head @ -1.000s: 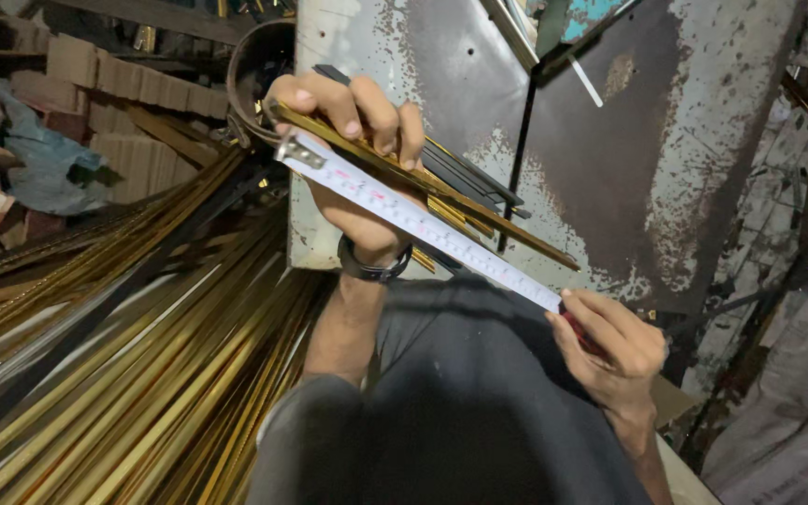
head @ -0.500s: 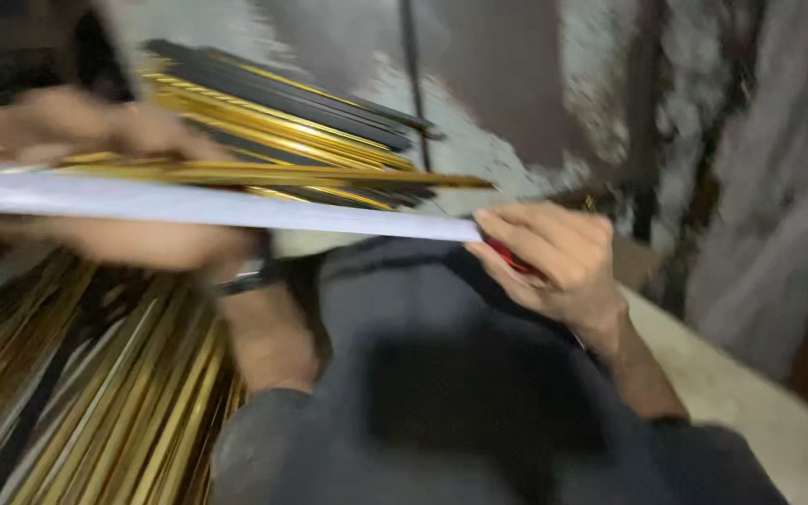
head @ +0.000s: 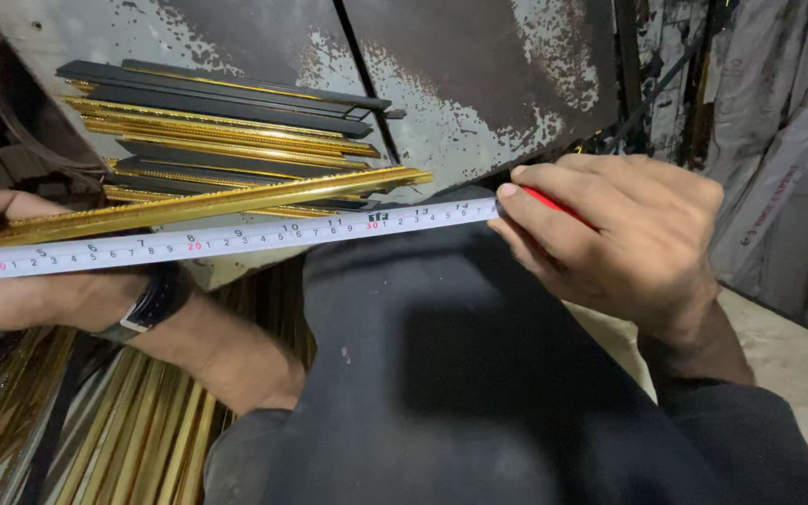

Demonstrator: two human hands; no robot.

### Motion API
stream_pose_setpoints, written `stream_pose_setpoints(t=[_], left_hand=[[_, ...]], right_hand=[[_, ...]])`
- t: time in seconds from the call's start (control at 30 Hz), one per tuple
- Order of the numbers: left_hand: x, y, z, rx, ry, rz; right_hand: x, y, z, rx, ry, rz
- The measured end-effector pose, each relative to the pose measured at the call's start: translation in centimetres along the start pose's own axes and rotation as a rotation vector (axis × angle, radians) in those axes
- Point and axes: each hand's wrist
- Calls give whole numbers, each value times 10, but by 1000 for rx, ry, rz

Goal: The person measures and cuts gold-colored frame molding pieces using a tape measure and a miter saw. They then assemble the cut pieces into rectangular frames on a workbench.

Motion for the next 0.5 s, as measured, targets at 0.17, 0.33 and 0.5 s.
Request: stream_pose_setpoints(t=[0.17, 0.33, 0.5], left_hand=[[-2, -1, -3, 12, 29, 7], [-3, 0, -4, 23, 67, 17], [-3, 2, -5, 36, 100, 28]], right_hand=[[1, 8, -4, 34, -66, -13], [3, 16, -5, 30, -76, -16], [6, 19, -7, 54, -119, 9]])
Point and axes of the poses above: each hand's wrist, its own y-axis towards the middle knuckle, its own z-axis out of the palm, x = y × z, and after that the axes turned 2 degrees about y, right-handed
